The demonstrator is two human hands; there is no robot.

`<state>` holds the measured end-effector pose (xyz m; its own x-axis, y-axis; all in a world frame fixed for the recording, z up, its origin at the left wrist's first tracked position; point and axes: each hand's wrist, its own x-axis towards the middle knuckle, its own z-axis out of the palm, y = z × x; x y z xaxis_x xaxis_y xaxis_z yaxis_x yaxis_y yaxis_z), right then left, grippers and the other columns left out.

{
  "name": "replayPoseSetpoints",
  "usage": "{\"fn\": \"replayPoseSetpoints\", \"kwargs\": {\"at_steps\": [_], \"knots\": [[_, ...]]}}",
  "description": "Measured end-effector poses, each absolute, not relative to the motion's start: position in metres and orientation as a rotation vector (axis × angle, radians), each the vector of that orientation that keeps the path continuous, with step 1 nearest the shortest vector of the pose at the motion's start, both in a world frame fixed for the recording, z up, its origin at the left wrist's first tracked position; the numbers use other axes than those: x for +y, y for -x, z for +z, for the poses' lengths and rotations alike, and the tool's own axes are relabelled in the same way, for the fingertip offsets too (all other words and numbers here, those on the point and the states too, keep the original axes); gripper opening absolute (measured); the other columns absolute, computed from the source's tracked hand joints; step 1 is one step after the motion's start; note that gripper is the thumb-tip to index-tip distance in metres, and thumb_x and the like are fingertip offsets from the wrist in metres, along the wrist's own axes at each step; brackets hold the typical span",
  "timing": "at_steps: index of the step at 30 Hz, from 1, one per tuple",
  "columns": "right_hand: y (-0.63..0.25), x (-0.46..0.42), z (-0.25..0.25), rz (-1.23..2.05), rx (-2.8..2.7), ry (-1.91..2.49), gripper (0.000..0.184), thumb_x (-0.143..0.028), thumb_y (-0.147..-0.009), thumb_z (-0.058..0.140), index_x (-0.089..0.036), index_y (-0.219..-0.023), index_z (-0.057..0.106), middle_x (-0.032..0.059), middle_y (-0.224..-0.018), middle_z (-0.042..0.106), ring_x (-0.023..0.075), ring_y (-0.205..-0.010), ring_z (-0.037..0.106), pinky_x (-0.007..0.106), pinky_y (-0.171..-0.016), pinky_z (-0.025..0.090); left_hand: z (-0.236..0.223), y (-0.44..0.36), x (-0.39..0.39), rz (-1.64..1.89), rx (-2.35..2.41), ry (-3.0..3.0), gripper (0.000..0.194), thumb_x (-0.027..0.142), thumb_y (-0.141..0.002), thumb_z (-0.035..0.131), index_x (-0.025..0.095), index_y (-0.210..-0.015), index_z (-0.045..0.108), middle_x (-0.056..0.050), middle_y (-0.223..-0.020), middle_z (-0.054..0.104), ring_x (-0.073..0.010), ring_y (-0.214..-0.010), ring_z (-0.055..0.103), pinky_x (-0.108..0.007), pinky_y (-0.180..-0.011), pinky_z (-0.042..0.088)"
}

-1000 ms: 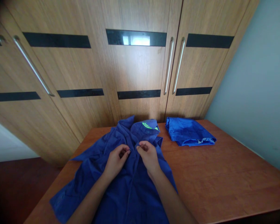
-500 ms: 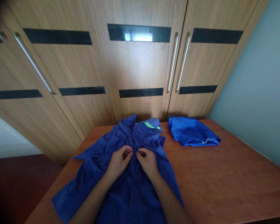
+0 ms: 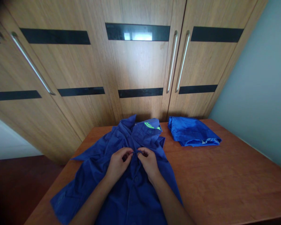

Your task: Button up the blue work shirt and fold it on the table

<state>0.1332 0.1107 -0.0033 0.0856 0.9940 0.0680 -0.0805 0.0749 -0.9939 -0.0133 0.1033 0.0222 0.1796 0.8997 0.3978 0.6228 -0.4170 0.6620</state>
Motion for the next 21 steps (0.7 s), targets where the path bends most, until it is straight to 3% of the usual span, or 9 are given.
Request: {"fn": "replayPoseSetpoints", "kwargs": {"at_steps": [4,9,21], "knots": [[-0.1337,0.1106,-0.0029,1.078,-1.179,1.132,0.022,-0.039,-0.074,0.064,-0.017,-0.075,0.065,-0.0013,-0.064,0.058,0.0146,-0.063,0.050,0.025,-0.061,0.039,0.0240,0.0131,0.1023,1.102,1.418,-2.092,0.014,0.018,-0.084,0.050,0.020,-0.087,0.063,-0.002,-0.079,0.063,-0.0132,-0.068,0.058,-0.024,-0.065,0.046],[-0.1334,0.1121,-0.0038,1.022,-1.240,1.165,0.036,-0.050,-0.078,0.059,-0.018,-0.063,0.058,-0.0035,-0.055,0.048,0.0121,-0.056,0.042,0.023,-0.054,0.034,0.0254,0.0112,0.1005,1.073,1.368,-2.124,0.016,0.018,-0.084,0.049,0.020,-0.089,0.064,-0.003,-0.080,0.064,-0.0134,-0.067,0.057,-0.024,-0.065,0.046],[-0.1358,0.1064,0.0015,1.274,-1.116,1.008,0.031,-0.048,-0.074,0.067,-0.018,-0.081,0.072,0.0016,-0.078,0.068,0.0173,-0.075,0.057,0.028,-0.073,0.043,0.0220,0.0107,0.1020,1.110,1.446,-2.130,0.016,0.017,-0.083,0.050,0.020,-0.089,0.065,-0.003,-0.080,0.064,-0.0140,-0.069,0.058,-0.025,-0.066,0.046]]}}
